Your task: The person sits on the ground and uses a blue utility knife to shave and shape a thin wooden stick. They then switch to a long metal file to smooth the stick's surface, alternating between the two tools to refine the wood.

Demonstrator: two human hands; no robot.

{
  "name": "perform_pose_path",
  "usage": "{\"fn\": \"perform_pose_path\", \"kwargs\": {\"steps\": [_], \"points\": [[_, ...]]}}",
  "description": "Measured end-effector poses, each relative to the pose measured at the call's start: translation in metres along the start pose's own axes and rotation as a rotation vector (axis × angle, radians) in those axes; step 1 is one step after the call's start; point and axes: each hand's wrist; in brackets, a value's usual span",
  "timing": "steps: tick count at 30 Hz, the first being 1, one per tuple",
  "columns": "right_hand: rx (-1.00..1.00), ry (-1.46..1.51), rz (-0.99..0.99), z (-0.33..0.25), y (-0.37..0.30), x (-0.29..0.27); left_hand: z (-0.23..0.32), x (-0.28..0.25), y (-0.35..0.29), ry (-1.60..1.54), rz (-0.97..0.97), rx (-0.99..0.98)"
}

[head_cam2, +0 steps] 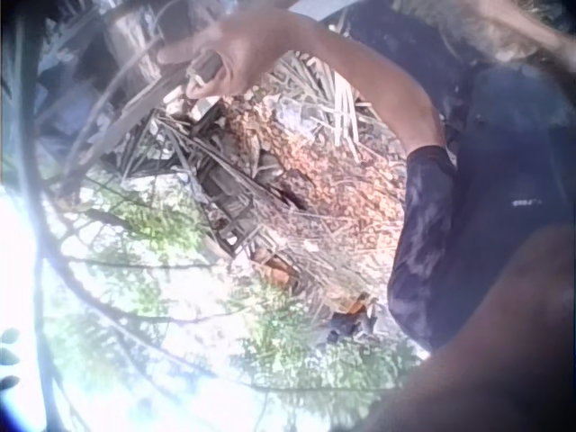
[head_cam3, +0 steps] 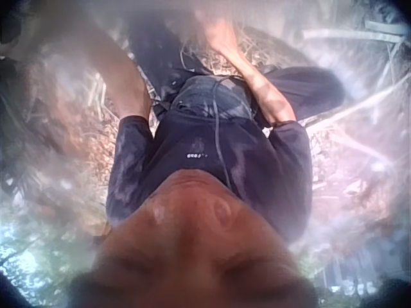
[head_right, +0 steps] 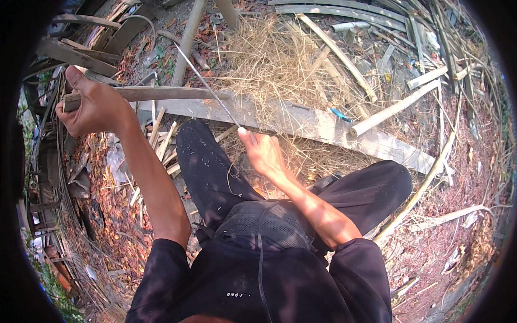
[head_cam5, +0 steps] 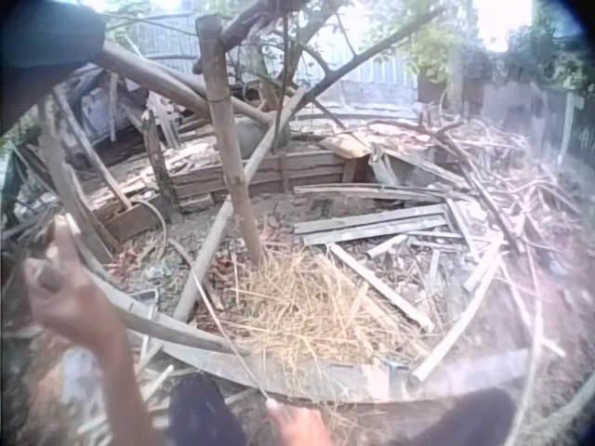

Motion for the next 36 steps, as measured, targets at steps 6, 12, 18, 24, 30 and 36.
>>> {"fn": "perform_pose_path", "kwargs": {"steps": [6, 12, 18, 24, 30, 36], "points": [[0.101, -0.154, -0.120, 0.007, -0.009, 0.007, -0.004, 0.002, -0.001, -0.030, -0.015, 0.079], [0.240, -0.138, -0.080, 0.039, 0.011, -0.001, -0.004, 0.000, -0.001, -0.037, -0.046, 0.023], [-0.203, 0.266, 0.122, 0.008, 0.001, 0.010, 0.004, 0.001, -0.003, -0.090, -0.048, -0.012], [0.405, -0.165, -0.088, 0.090, 0.015, 0.025, 0.010, 0.001, -0.005, -0.022, -0.042, -0.059], [0.041, 0.232, 0.043, 0.039, 0.015, 0.014, -0.002, 0.000, -0.001, -0.101, -0.014, -0.010], [0.025, -0.099, 0.031, 0.096, 0.013, 0.042, 0.001, 0.004, -0.003, -0.072, -0.048, 0.008]]}}
Point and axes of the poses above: each hand's wrist, its own y-axis towards the middle knuckle, its own x-axis out of the palm, z = x × y, and after that the axes turned 8 degrees about z, right-handed
